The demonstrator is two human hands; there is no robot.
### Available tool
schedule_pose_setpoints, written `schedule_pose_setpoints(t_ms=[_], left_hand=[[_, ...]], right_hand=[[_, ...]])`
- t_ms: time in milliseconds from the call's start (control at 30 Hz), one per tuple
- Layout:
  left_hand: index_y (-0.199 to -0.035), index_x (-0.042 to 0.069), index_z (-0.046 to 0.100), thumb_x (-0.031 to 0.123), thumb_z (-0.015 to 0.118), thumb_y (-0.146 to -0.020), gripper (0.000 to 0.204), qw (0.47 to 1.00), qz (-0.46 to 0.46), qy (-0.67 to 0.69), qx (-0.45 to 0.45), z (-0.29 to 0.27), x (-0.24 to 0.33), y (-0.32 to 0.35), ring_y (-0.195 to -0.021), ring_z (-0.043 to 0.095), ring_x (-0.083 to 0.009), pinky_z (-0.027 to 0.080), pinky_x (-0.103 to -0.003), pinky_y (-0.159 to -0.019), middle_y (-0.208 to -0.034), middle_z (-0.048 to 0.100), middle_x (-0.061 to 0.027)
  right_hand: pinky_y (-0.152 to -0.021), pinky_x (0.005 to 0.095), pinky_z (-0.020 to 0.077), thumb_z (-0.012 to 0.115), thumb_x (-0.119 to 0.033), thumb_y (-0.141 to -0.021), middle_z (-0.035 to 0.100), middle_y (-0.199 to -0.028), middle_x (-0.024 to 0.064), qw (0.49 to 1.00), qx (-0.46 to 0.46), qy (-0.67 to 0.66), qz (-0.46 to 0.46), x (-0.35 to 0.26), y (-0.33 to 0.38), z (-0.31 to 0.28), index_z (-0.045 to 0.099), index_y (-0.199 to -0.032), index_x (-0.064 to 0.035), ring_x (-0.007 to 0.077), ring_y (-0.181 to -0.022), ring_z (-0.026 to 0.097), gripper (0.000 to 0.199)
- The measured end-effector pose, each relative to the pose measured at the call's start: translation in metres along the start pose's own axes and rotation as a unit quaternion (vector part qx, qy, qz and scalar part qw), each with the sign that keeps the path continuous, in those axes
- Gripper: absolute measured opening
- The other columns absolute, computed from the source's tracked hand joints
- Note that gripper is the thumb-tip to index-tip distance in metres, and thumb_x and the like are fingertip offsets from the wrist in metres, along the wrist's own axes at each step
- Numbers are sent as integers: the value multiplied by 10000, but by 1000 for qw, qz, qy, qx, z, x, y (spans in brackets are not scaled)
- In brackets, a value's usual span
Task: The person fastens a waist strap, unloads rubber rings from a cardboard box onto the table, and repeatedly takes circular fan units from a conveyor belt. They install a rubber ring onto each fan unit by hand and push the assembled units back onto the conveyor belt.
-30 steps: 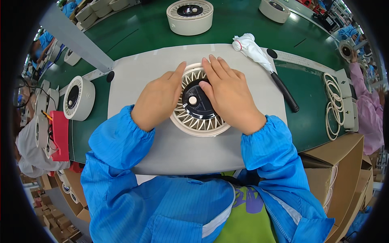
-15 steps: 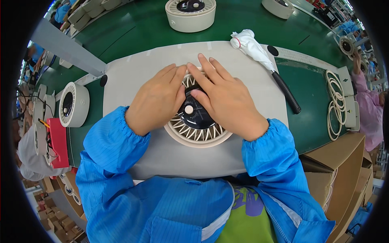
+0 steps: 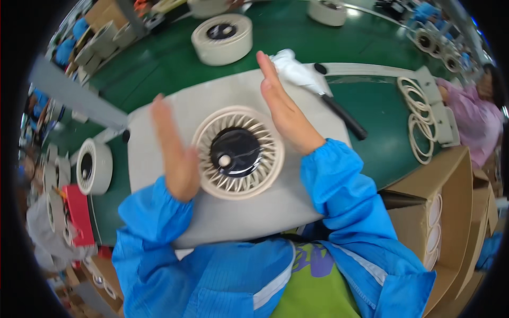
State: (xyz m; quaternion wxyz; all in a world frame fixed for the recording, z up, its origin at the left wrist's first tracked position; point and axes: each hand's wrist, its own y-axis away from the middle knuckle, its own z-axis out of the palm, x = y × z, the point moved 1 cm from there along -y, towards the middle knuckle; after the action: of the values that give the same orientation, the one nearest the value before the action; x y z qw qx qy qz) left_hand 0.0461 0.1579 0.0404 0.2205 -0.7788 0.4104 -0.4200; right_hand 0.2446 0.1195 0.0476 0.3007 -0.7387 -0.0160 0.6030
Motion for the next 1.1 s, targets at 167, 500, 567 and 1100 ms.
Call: schedule_pose_setpoints(t_ms=[167,500,567,1100], left_hand=[[-1304,121,297,383,607,-734,700,976,201,37,-80,-21,37,46,-1231,212,-433,222,-538,-953,-1362,194,-209],[-1123,75,462,133,673,-550,613,952,177,-213,-132,4,-55,-13,-1195,307,-378,301,-488,-911,-1300,337,-167],[-1138,76,449,138,678,-552,632,953,151,-234,-117,12,-88,-34,-1204,296,-364,285,-479,-927,-1310,327,-156],[-745,29,548,-33,564,-656,109,879,93,146,-445,-33,40,81,-598,533,-264,426,-340,-559,-671,552,-123]], right_hand=[[-926,301,322,392,-210,-904,465,-1195,146,984,150,90,25,-30,1,-98,457,-1171,4,224,-1108,432,347],[-729,312,458,457,-172,-860,597,-903,143,917,-194,223,269,-95,154,-138,572,-975,-25,235,-831,578,220],[-698,350,466,514,-146,-794,595,-873,171,840,-351,251,330,-83,182,-141,585,-907,-37,293,-784,578,172],[-876,342,411,400,-250,-856,539,-1088,166,549,-469,248,646,-22,379,-141,530,-1103,-70,285,-1001,525,332]])
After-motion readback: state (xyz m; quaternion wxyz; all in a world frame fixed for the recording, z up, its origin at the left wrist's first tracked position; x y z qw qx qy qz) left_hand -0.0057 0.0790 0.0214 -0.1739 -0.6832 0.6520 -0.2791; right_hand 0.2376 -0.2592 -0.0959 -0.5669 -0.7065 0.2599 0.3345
